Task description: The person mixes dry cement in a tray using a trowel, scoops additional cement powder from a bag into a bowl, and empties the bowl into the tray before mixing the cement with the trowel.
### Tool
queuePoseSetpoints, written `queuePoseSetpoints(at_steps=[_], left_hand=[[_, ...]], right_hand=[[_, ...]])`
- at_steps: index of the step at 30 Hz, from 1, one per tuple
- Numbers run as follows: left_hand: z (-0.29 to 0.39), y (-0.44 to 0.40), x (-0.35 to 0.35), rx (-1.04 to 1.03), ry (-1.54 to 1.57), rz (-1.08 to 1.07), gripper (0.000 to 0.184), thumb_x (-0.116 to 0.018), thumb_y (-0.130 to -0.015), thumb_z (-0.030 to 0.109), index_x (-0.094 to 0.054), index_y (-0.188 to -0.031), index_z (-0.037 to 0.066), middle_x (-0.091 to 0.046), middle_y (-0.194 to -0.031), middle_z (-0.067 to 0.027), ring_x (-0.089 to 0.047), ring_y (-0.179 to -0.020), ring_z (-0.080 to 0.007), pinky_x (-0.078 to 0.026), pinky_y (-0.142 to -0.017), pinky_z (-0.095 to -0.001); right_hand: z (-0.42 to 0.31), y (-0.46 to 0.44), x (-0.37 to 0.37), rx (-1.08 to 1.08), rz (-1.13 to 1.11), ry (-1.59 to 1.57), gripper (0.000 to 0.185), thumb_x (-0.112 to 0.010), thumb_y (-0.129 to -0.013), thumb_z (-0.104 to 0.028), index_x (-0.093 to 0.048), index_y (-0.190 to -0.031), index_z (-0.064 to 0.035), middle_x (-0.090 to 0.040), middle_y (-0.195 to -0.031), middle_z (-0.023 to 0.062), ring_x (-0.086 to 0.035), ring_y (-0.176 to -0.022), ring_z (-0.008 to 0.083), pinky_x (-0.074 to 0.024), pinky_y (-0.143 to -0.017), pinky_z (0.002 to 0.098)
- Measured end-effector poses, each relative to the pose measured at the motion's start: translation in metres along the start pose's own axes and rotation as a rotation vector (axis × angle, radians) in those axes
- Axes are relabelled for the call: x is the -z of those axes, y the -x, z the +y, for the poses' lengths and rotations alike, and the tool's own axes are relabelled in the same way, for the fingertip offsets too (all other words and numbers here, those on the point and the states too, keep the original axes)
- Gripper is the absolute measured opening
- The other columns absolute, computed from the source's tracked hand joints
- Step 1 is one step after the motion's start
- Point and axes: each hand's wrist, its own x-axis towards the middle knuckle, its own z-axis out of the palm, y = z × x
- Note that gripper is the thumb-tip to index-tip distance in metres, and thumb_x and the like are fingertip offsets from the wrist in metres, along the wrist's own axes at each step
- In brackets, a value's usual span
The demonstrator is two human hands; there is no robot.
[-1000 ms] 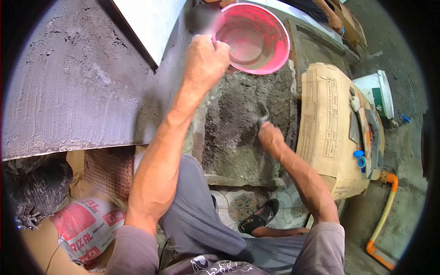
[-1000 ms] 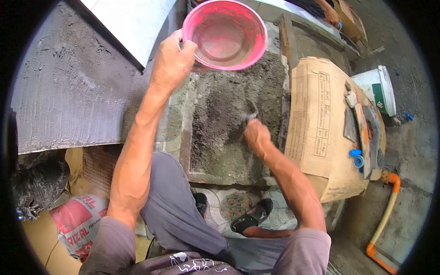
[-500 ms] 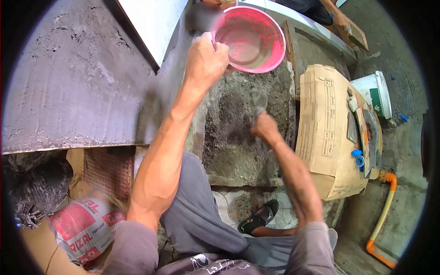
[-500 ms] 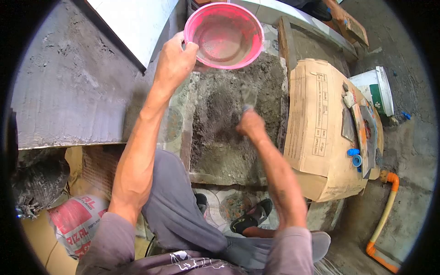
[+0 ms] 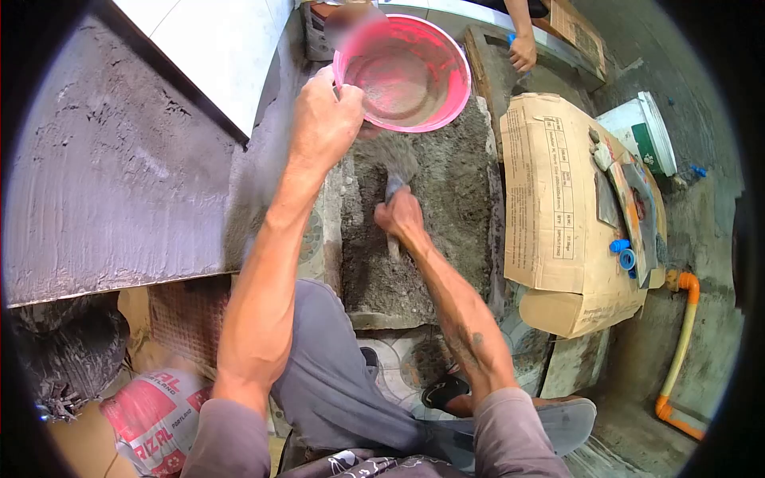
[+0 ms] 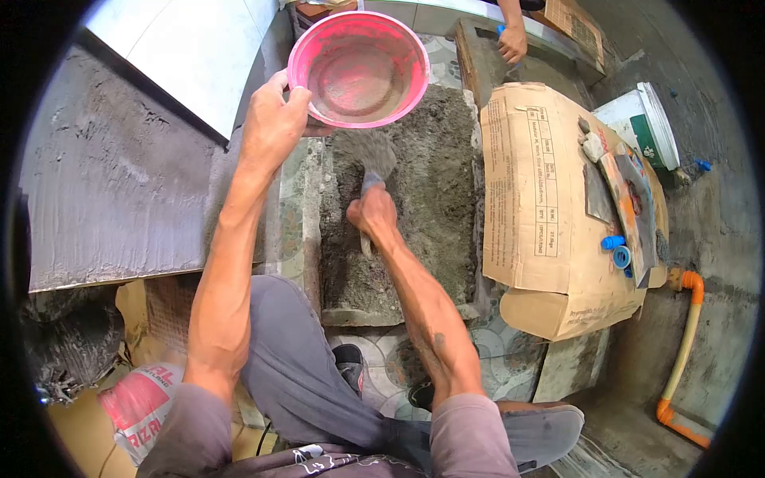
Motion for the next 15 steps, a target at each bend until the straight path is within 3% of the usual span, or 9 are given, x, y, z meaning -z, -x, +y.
queuePoseSetpoints(at_steps=[4, 6, 7, 9, 11, 13, 15], left_hand=[[-0.014, -0.005, 0.008, -0.037, -0.047, -0.011, 0.031, -0.048, -0.084, 0.010, -0.063, -0.103, -0.009, -0.069, -0.081, -0.0213, -0.070, -0.067, -0.0264, -0.057, -0.062, -0.0382], [-0.024, -0.014, 0.017, -0.113, -0.136, -0.047, 0.032, -0.047, -0.089, 0.009, -0.058, -0.112, -0.009, -0.066, -0.088, -0.0161, -0.069, -0.074, -0.0221, -0.062, -0.063, -0.0358], [-0.026, -0.014, 0.018, -0.122, -0.151, -0.038, 0.032, -0.047, -0.089, 0.009, -0.058, -0.112, -0.009, -0.066, -0.088, -0.0163, -0.069, -0.076, -0.0228, -0.062, -0.065, -0.0361], [-0.025, -0.014, 0.018, -0.119, -0.151, 0.012, 0.032, -0.048, -0.086, 0.012, -0.061, -0.108, -0.009, -0.068, -0.086, -0.0195, -0.070, -0.076, -0.0272, -0.059, -0.068, -0.0382], [-0.016, -0.011, 0.013, -0.041, -0.071, 0.032, 0.032, -0.050, -0.084, 0.014, -0.064, -0.103, -0.008, -0.070, -0.084, -0.0227, -0.071, -0.078, -0.0318, -0.054, -0.073, -0.0409], [0.000, -0.007, 0.008, 0.083, 0.061, -0.002, 0.033, -0.050, -0.084, 0.016, -0.064, -0.102, -0.008, -0.070, -0.086, -0.0232, -0.070, -0.083, -0.0337, -0.053, -0.077, -0.0425], [-0.018, -0.015, 0.003, -0.037, -0.066, 0.029, 0.032, -0.050, -0.084, 0.015, -0.064, -0.101, -0.008, -0.069, -0.085, -0.0241, -0.071, -0.081, -0.0338, -0.054, -0.074, -0.0430]], right_hand=[[-0.013, -0.009, 0.048, 0.110, -0.037, 0.272, 0.035, -0.063, -0.081, -0.016, -0.056, -0.106, 0.0084, -0.067, -0.102, 0.0292, -0.068, -0.096, 0.0418, -0.0552, -0.084, 0.0453], [0.017, -0.017, 0.061, 0.213, 0.021, 0.468, 0.029, -0.062, -0.084, -0.012, -0.057, -0.105, 0.0073, -0.069, -0.100, 0.0246, -0.070, -0.092, 0.0360, -0.0569, -0.080, 0.0426], [0.042, -0.023, 0.057, 0.284, 0.079, 0.584, 0.027, -0.061, -0.086, -0.011, -0.057, -0.105, 0.0070, -0.070, -0.098, 0.0212, -0.071, -0.089, 0.0317, -0.0583, -0.076, 0.0404], [0.067, -0.006, 0.064, 0.452, -0.057, 0.968, 0.034, -0.066, -0.085, -0.016, -0.061, -0.115, 0.0010, -0.069, -0.101, 0.0129, -0.072, -0.086, 0.0254, -0.0582, -0.072, 0.0335], [0.094, 0.024, 0.061, 0.502, -0.212, 1.073, 0.038, -0.066, -0.086, -0.016, -0.059, -0.116, 0.0056, -0.068, -0.102, 0.0151, -0.072, -0.083, 0.0247, -0.0579, -0.070, 0.0308], [0.121, 0.062, 0.060, 0.520, -0.184, 1.114, 0.041, -0.065, -0.086, -0.015, -0.056, -0.116, 0.0099, -0.067, -0.103, 0.0174, -0.072, -0.083, 0.0248, -0.0580, -0.069, 0.0314], [0.123, 0.091, 0.074, 0.505, -0.248, 1.140, 0.040, -0.066, -0.084, -0.014, -0.055, -0.114, 0.0102, -0.068, -0.101, 0.0187, -0.072, -0.083, 0.0254, -0.0578, -0.067, 0.0329]])
